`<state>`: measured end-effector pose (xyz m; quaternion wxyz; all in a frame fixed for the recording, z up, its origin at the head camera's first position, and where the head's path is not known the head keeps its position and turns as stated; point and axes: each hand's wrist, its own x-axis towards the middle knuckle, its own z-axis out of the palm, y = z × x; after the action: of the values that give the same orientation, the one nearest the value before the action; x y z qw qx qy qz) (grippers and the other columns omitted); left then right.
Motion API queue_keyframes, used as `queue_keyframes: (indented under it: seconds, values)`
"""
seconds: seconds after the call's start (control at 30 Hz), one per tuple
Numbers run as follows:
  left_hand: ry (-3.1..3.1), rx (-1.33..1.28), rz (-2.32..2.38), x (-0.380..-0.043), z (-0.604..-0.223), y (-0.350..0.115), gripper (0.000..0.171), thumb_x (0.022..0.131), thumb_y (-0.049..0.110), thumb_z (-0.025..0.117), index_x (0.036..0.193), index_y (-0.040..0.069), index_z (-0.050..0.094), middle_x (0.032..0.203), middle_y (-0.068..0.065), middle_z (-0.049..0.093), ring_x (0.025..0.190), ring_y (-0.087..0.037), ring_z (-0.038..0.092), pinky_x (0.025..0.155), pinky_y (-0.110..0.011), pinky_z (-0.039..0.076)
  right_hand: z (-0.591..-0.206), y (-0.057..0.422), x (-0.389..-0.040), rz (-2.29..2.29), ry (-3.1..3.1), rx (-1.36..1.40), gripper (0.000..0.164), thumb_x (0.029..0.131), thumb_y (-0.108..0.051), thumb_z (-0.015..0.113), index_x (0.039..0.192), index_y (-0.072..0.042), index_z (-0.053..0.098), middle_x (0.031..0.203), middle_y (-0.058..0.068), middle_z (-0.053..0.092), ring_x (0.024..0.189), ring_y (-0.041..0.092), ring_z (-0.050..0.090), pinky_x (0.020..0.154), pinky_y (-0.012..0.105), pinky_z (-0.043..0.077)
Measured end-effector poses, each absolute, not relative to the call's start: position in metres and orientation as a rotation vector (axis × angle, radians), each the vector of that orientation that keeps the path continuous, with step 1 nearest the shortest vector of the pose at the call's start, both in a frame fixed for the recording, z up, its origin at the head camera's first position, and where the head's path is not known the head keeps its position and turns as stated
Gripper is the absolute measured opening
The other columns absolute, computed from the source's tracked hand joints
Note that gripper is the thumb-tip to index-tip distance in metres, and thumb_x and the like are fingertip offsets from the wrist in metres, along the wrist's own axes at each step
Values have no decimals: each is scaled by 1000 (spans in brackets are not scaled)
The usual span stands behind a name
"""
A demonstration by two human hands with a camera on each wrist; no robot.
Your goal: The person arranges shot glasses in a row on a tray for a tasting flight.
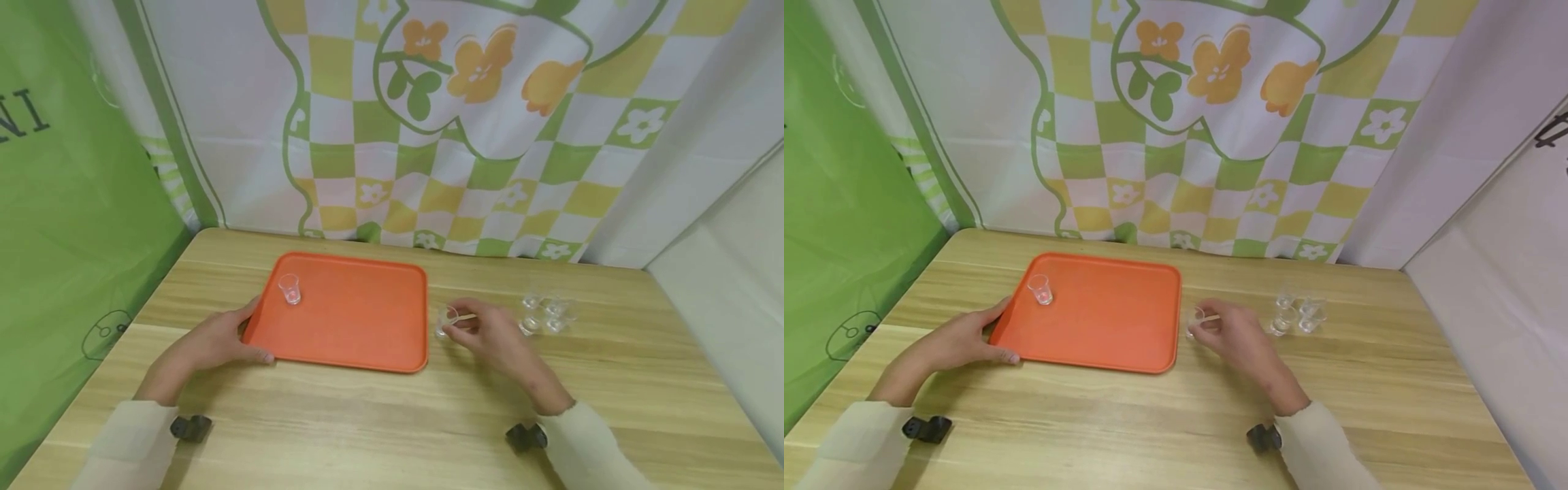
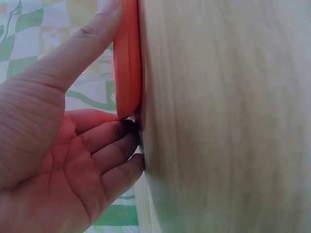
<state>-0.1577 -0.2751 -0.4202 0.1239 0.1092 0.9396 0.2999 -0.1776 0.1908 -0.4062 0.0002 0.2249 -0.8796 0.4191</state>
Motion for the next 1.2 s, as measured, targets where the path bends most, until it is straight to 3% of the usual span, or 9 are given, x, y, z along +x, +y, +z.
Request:
queue_keyframes:
  seconds: [0.5,1.2]
  values:
    - [2728,305,874,-159,-420,-275,127,73,62,87,162,-3,22,150,-34,45,130,-48,51,103,-62,44,-398,162,-190,1343,-2828,720,36,95,-20,78,125,-3,68,115,6,72,94,19,74,76,29,60]
    - [2744,297,872,-158,-422,-278,129,72,63,87,161,-5,22,149,-35,44,129,-47,52,104,-62,43,-408,103,-208,1323,-2811,800,26,93,-19,80,115,-7,71,106,1,72,91,18,74,79,33,59]
